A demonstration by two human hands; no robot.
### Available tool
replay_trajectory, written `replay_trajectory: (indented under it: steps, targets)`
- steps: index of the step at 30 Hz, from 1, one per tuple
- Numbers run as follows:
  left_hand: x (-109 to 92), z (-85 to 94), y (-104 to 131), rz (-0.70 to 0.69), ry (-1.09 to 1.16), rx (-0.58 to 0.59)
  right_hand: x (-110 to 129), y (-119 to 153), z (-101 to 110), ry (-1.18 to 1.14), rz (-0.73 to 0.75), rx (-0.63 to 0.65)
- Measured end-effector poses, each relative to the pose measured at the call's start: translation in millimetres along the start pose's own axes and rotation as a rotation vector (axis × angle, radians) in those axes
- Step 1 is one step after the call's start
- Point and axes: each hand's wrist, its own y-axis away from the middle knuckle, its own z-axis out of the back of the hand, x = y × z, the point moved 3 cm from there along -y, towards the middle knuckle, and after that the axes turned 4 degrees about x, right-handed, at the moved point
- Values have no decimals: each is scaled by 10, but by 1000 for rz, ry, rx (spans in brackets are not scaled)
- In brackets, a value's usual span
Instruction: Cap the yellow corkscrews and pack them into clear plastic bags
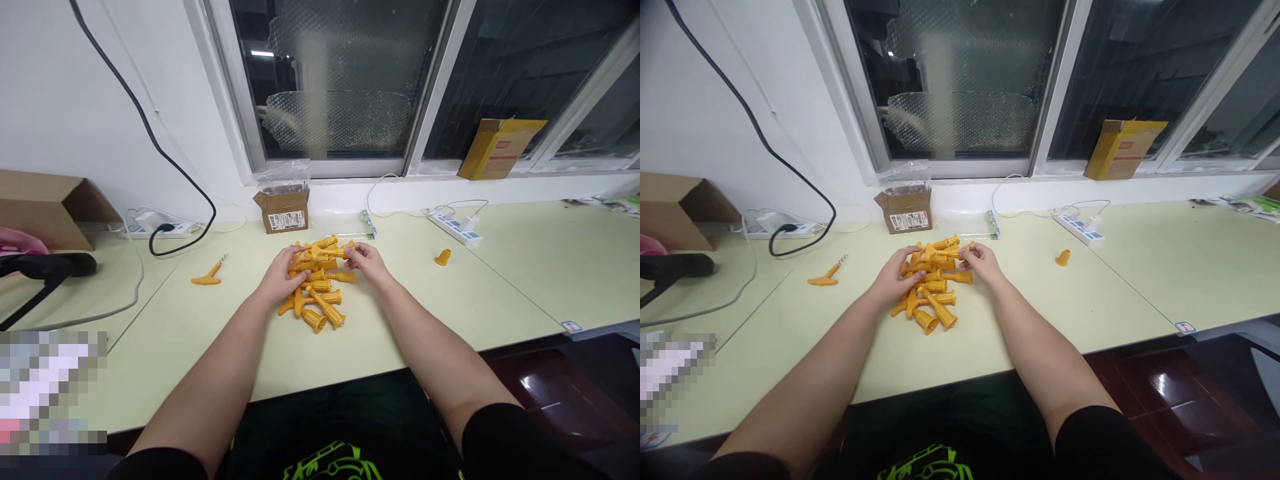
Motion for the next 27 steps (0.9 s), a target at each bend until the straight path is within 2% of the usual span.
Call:
replay_trajectory:
  steps: [2,4,8,12,24,27]
  targets:
    - [-106,3,-3,-97,23,-20,14,33,-57,2,-25,55]
    - [-181,-1,-4,-128,54,-42,14,60,-99,2,-65,95]
    - [-198,-54,1,-31,184,-60,-6,84,-142,2,-144,144]
    - [-153,-117,11,73,358,-62,5,82,-147,10,-148,139]
    - [-146,-136,12,126,406,-42,13,79,-147,61,-103,147]
    - [-116,-151,8,153,487,-44,36,85,-151,59,-52,168]
